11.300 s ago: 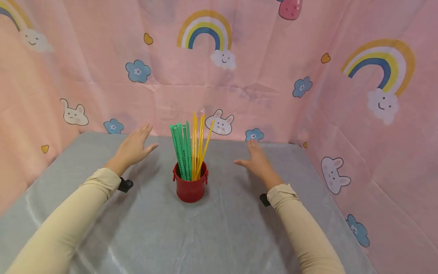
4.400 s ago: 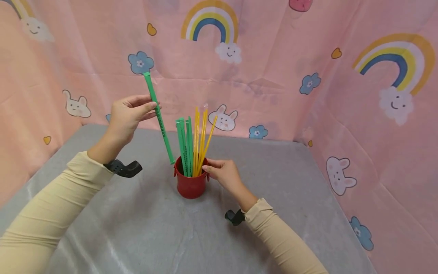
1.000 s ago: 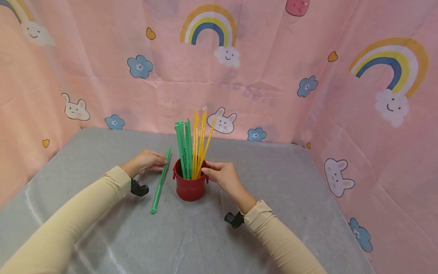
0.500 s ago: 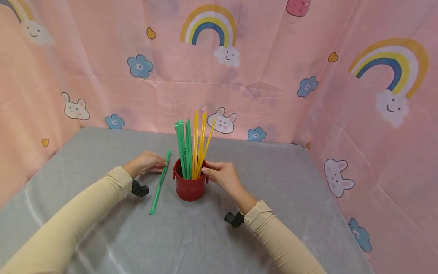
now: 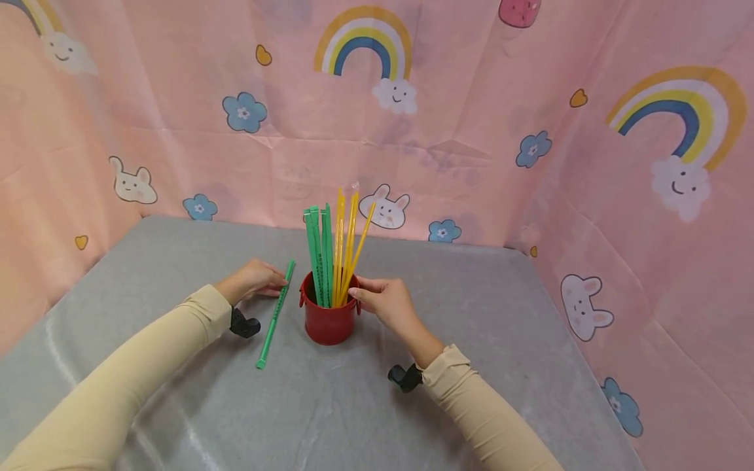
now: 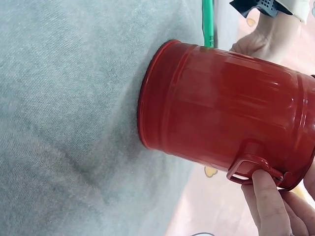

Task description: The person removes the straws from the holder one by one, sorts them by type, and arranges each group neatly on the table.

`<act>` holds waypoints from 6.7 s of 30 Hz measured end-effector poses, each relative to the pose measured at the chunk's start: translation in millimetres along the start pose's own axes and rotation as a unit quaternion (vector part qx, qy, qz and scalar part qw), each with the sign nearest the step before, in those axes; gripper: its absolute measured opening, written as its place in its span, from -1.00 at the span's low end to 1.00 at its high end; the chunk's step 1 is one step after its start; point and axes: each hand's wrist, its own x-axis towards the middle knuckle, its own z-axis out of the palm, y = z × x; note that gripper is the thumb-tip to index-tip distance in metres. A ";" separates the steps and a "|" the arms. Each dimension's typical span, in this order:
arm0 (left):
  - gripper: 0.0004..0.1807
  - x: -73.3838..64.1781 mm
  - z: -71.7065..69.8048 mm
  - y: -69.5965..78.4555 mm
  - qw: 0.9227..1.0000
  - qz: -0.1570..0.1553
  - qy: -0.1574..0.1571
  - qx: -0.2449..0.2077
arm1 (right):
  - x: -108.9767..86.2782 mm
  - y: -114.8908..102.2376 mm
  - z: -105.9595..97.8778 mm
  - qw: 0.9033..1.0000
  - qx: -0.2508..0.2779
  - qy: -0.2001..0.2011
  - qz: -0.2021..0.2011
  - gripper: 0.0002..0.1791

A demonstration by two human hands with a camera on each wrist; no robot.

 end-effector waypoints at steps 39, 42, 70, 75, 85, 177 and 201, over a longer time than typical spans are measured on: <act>-0.61 -25.8 -9.6 18.1 0.996 0.070 0.040 -0.032 | 4.4 5.9 -1.3 1.000 0.003 -0.001 -0.002 -0.55; -0.59 -28.9 -8.9 22.0 0.993 0.103 0.030 -0.041 | 4.5 6.4 -1.2 1.000 0.007 -0.004 -0.006 -0.55; -0.50 -58.9 22.0 47.1 0.961 0.247 -0.044 -0.118 | 3.0 5.1 -1.4 1.000 0.016 -0.006 -0.014 -0.55; -0.50 -60.0 27.2 48.3 0.961 0.246 -0.038 -0.123 | 3.0 5.2 -1.5 1.000 0.016 -0.007 -0.014 -0.55; -0.51 -61.6 35.6 50.6 0.963 0.234 -0.013 -0.132 | 2.5 5.8 -1.6 1.000 0.011 -0.005 -0.018 -0.54; -0.71 -114.2 -33.7 101.8 0.890 0.351 0.089 -0.276 | 5.0 8.6 -1.9 1.000 0.017 -0.003 -0.007 -0.54; -0.63 -96.5 -46.6 96.1 0.938 0.285 0.063 -0.186 | 6.1 8.8 -1.9 1.000 0.006 0.001 -0.011 -0.54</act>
